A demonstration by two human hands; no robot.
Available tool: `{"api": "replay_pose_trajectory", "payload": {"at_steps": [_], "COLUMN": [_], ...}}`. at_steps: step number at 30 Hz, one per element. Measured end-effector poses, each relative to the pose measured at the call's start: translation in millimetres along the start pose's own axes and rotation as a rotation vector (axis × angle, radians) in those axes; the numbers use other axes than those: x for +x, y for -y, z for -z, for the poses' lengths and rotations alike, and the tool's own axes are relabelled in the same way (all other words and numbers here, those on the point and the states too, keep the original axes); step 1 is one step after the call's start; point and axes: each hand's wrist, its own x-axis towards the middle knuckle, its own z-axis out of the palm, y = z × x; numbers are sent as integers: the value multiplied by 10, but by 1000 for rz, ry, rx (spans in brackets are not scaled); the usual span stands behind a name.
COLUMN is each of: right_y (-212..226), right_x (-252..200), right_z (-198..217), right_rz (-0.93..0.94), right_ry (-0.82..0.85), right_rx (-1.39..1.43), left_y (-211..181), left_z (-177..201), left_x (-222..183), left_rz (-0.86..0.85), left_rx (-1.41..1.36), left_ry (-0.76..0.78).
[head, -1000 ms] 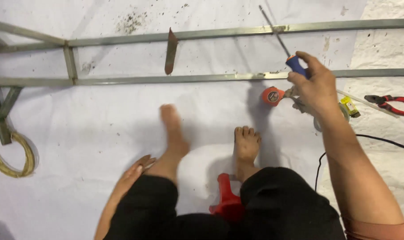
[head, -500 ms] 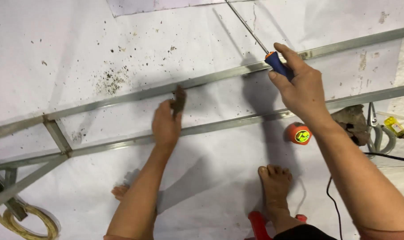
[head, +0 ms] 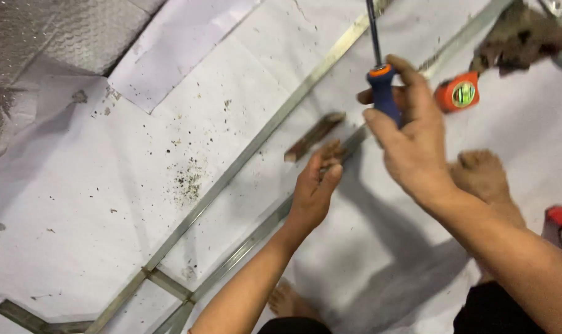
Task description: Scraping and measuring a metal frame using a screwdriver, tape measure, and pliers in a workshop setting.
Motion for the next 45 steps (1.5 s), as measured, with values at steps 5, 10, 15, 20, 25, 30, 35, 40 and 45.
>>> {"api": "replay_pose_trajectory", "payload": {"at_steps": [5, 10, 15, 20, 25, 30, 35, 40, 45], "right_y": [258, 242, -216, -952, -1154, -1248, -1268, -1288, -1217], "right_x": [-1158, -1535, -1072, -647, -268, -149, -56, 4, 4], "right_z": [-592, -758, -942, -1456, -1751, -1861, -1899, -1929, -1881], "right_rz": [-406, -670, -624, -627, -711, -800, -815, -815, -809], "right_ry": [38, 69, 117, 150, 140, 40, -58, -48, -93], "right_rx": [0, 140, 330, 505, 645, 748, 771, 702, 688], "left_y": [-387, 143, 658, 570, 508, 306, 199, 306, 492], "left_z": [95, 509, 875, 1089, 1143, 1069, 1065, 1068, 1115], "left_x": [-733, -1284, -1357, -1323, -1085, -969, -817, -719, -666], "left_rz": [408, 274, 233, 340, 332, 397, 405, 451, 459], "left_rx": [-506, -475, -487, -211, 16, 220, 287, 262, 140], "left_ry": [29, 121, 95, -59, -231, -275, -308, -299, -282]}}
